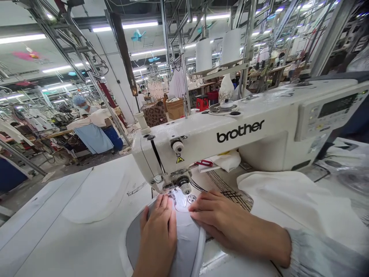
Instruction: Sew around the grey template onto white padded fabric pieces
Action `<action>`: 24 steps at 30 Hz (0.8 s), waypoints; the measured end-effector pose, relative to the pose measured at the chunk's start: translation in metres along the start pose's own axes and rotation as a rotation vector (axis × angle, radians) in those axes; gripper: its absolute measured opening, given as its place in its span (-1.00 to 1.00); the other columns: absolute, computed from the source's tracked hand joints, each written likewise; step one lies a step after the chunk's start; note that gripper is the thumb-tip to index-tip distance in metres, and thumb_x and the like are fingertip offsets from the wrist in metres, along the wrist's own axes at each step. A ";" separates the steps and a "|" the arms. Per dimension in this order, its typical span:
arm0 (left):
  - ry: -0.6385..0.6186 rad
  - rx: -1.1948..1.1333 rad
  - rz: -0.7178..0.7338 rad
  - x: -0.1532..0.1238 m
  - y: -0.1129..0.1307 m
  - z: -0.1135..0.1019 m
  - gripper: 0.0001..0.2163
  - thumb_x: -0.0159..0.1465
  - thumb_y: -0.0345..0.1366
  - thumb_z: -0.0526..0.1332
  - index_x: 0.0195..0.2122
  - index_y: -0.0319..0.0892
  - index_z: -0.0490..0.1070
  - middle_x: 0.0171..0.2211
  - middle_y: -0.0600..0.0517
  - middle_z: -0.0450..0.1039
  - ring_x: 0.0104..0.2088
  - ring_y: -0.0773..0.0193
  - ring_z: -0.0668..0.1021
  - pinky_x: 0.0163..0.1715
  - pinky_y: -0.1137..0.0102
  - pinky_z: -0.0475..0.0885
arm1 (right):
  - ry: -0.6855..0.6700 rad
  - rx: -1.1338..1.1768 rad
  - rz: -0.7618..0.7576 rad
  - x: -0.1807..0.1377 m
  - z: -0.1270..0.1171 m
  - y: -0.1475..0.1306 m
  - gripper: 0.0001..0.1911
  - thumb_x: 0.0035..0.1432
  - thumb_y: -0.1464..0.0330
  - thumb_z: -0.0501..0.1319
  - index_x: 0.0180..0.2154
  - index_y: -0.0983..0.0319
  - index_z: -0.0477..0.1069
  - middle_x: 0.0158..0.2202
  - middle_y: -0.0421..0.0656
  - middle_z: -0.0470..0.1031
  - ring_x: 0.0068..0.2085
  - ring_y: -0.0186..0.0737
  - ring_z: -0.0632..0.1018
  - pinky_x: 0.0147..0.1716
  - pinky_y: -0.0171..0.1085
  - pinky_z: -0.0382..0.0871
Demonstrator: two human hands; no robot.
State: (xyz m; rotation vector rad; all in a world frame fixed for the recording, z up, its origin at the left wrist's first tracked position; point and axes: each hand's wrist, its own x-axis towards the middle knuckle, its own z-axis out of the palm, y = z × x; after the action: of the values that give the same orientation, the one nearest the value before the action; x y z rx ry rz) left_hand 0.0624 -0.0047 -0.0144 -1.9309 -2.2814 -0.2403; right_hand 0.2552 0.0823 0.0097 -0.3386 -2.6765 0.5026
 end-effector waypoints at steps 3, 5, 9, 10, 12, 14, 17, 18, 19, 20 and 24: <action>-0.085 -0.026 -0.053 0.005 0.007 -0.009 -0.54 0.35 -0.39 -0.16 0.12 -0.25 0.41 0.19 -0.09 0.30 0.24 0.04 0.33 0.17 -0.12 0.27 | -0.006 -0.020 0.011 0.001 -0.001 0.001 -0.82 0.34 0.51 0.08 -0.26 0.24 0.43 -0.14 -0.21 0.51 -0.09 -0.24 0.41 -0.04 -0.18 0.18; -0.125 -0.057 -0.082 0.009 0.008 -0.013 -0.55 0.35 -0.39 -0.16 0.13 -0.25 0.40 0.20 -0.09 0.30 0.26 0.06 0.30 0.21 -0.12 0.20 | -0.002 -0.031 0.011 0.003 -0.001 0.002 -0.82 0.34 0.51 0.08 -0.25 0.24 0.44 -0.13 -0.20 0.50 -0.09 -0.23 0.42 -0.03 -0.18 0.17; -0.139 -0.094 -0.094 0.012 0.004 -0.014 -0.58 0.37 -0.37 -0.13 0.12 -0.19 0.41 0.20 -0.07 0.32 0.27 0.06 0.30 0.24 -0.11 0.13 | 0.009 -0.047 -0.002 0.005 0.002 0.004 -0.81 0.36 0.49 0.06 -0.24 0.24 0.44 -0.14 -0.17 0.51 -0.09 -0.21 0.43 -0.04 -0.17 0.17; -0.135 -0.097 -0.090 0.012 0.002 -0.013 -0.58 0.37 -0.37 -0.11 0.12 -0.17 0.42 0.20 -0.06 0.33 0.27 0.07 0.30 0.25 -0.11 0.12 | 0.014 -0.051 -0.003 0.006 0.003 0.004 -0.81 0.36 0.48 0.06 -0.24 0.24 0.43 -0.15 -0.16 0.51 -0.10 -0.21 0.43 -0.04 -0.17 0.17; -0.127 -0.107 -0.080 0.013 -0.001 -0.011 -0.60 0.37 -0.35 -0.10 0.12 -0.14 0.42 0.21 -0.04 0.33 0.27 0.08 0.30 0.25 -0.09 0.11 | 0.024 -0.062 0.000 0.006 0.006 0.005 -0.80 0.37 0.47 0.05 -0.25 0.24 0.43 -0.15 -0.17 0.50 -0.11 -0.21 0.42 -0.06 -0.18 0.17; -0.117 -0.119 -0.064 0.014 -0.004 -0.009 -0.60 0.38 -0.34 -0.10 0.11 -0.12 0.43 0.20 -0.04 0.35 0.26 0.09 0.32 0.25 -0.09 0.10 | 0.030 -0.074 0.006 0.007 0.009 0.005 -0.81 0.37 0.47 0.05 -0.25 0.24 0.42 -0.15 -0.17 0.50 -0.12 -0.22 0.42 -0.07 -0.18 0.17; -0.098 -0.138 -0.037 0.015 -0.007 -0.007 -0.62 0.37 -0.33 -0.07 0.07 -0.15 0.45 0.16 -0.08 0.40 0.23 0.06 0.36 0.24 -0.11 0.10 | 0.042 -0.095 0.017 0.007 0.012 0.005 -0.83 0.36 0.47 0.06 -0.23 0.24 0.42 -0.15 -0.18 0.50 -0.13 -0.23 0.41 -0.06 -0.18 0.16; -0.090 -0.144 -0.028 0.016 -0.008 -0.006 -0.63 0.37 -0.33 -0.06 0.06 -0.16 0.46 0.15 -0.08 0.41 0.23 0.05 0.37 0.24 -0.12 0.10 | 0.045 -0.102 0.018 0.007 0.013 0.005 -0.84 0.36 0.47 0.07 -0.23 0.24 0.42 -0.15 -0.19 0.49 -0.12 -0.24 0.40 -0.06 -0.19 0.16; -0.079 -0.151 -0.018 0.016 -0.009 -0.005 -0.64 0.37 -0.33 -0.06 0.05 -0.15 0.46 0.14 -0.08 0.43 0.22 0.05 0.38 0.24 -0.13 0.11 | 0.046 -0.107 0.018 0.007 0.014 0.005 -0.84 0.35 0.47 0.07 -0.23 0.24 0.41 -0.14 -0.19 0.49 -0.12 -0.24 0.40 -0.05 -0.19 0.15; -0.068 -0.158 -0.006 0.017 -0.010 -0.004 -0.64 0.37 -0.33 -0.06 0.03 -0.13 0.47 0.13 -0.06 0.44 0.21 0.05 0.39 0.23 -0.13 0.11 | 0.046 -0.112 0.017 0.007 0.015 0.005 -0.85 0.35 0.48 0.08 -0.23 0.24 0.41 -0.14 -0.19 0.49 -0.12 -0.24 0.40 -0.05 -0.19 0.15; -0.023 -0.187 0.048 0.020 -0.017 0.000 -0.67 0.36 -0.33 -0.04 -0.07 -0.10 0.52 0.05 -0.05 0.52 0.15 0.04 0.45 0.21 -0.14 0.14 | 0.059 -0.139 0.029 0.007 0.017 0.003 -0.86 0.35 0.47 0.08 -0.22 0.24 0.41 -0.14 -0.19 0.49 -0.11 -0.24 0.40 -0.05 -0.19 0.13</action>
State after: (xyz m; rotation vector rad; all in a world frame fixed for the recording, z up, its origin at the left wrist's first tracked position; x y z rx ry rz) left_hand 0.0422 0.0116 -0.0109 -2.0839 -2.2973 -0.4433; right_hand 0.2424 0.0819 -0.0033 -0.4264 -2.6589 0.3104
